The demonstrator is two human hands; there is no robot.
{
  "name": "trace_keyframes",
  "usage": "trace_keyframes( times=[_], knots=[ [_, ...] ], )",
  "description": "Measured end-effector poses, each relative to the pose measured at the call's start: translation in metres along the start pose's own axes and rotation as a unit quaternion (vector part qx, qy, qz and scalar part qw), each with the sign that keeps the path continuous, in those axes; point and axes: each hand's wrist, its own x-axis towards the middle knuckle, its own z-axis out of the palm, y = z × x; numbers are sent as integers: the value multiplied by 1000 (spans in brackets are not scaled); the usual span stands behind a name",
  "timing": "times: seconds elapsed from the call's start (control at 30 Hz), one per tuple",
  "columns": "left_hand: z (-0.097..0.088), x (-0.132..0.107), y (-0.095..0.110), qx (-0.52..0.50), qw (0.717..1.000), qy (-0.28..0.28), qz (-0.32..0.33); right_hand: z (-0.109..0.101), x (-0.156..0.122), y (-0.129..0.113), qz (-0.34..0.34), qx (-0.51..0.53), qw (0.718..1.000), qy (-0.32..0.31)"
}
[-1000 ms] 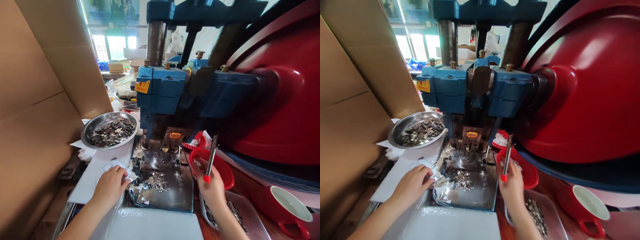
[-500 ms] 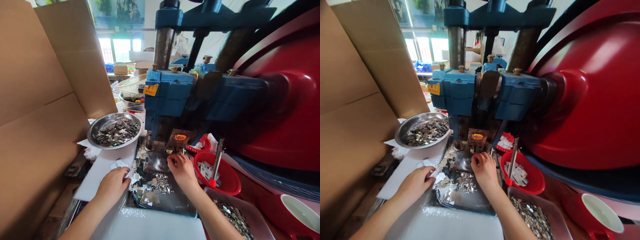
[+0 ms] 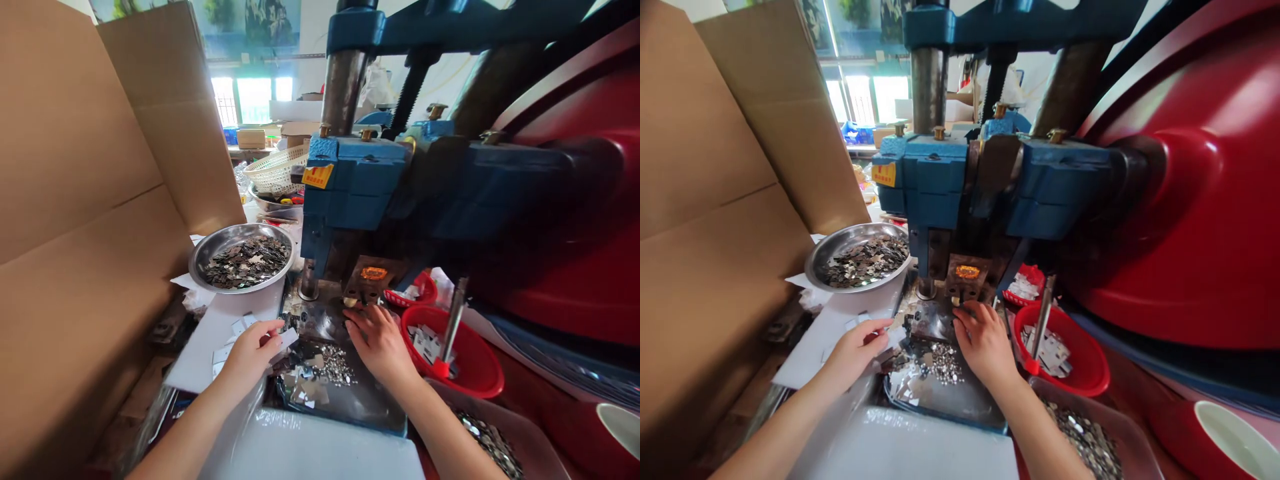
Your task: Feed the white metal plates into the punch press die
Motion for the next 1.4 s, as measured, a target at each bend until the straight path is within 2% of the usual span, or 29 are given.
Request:
trace_keyframes(
  times=[0.07,0.13,0.2,0.23,0.27,0.3,0.33,0.37,0.4,0.43,0.47,0.5,0.53,0.6,0.77,0.83,0.9,1.03,1.1,1.2,1.3,1.4],
  knots=[
    [4,-1,5,-84,996,-21,-36,1,-3,0,2,26,1000,8],
    [9,-3,10,-185,979,-46,-72,0,-11,-5,28,61,997,28],
    [16,-4,16,-302,945,-73,-104,-1,-22,-19,93,128,987,40],
    [21,-4,19,-361,921,-86,-117,-1,-28,-29,141,185,972,33],
    [26,-5,23,-415,895,-99,-129,-1,-32,-41,195,263,945,15],
    [32,-6,26,-457,871,-111,-141,0,-36,-54,264,359,895,-7],
    [38,-6,29,-487,851,-124,-153,1,-38,-67,324,464,823,-48],
    [45,-7,32,-502,838,-136,-163,1,-39,-79,367,560,738,-87],
    [52,-8,34,-509,831,-146,-169,2,-38,-89,397,630,660,-102],
    [58,-9,35,-512,829,-151,-169,1,-36,-96,414,681,595,-104],
    [64,-11,37,-515,828,-152,-161,0,-34,-101,424,713,550,-93],
    [68,-12,38,-518,829,-150,-148,-1,-31,-103,430,728,529,-71],
    [71,-12,38,-522,830,-146,-132,-2,-29,-103,432,731,527,-48],
    [75,-14,39,-526,832,-136,-116,-4,-26,-98,431,706,563,-10],
    [71,-16,37,-481,851,-99,-185,2,-29,-77,399,553,730,34],
    [69,-15,35,-435,875,-101,-185,6,-31,-69,378,498,778,64],
    [68,-12,36,-375,910,-95,-152,7,-31,-62,359,447,815,83],
    [69,6,44,-206,977,-59,-12,4,-26,-48,324,307,894,40],
    [72,18,50,-99,993,-38,57,2,-19,-41,291,244,924,32],
    [77,38,59,31,991,4,129,4,-7,-28,230,191,953,59],
    [82,57,63,80,985,24,151,10,6,-12,196,165,965,59],
    [86,71,59,68,987,24,145,17,14,2,198,156,967,40]
  ],
)
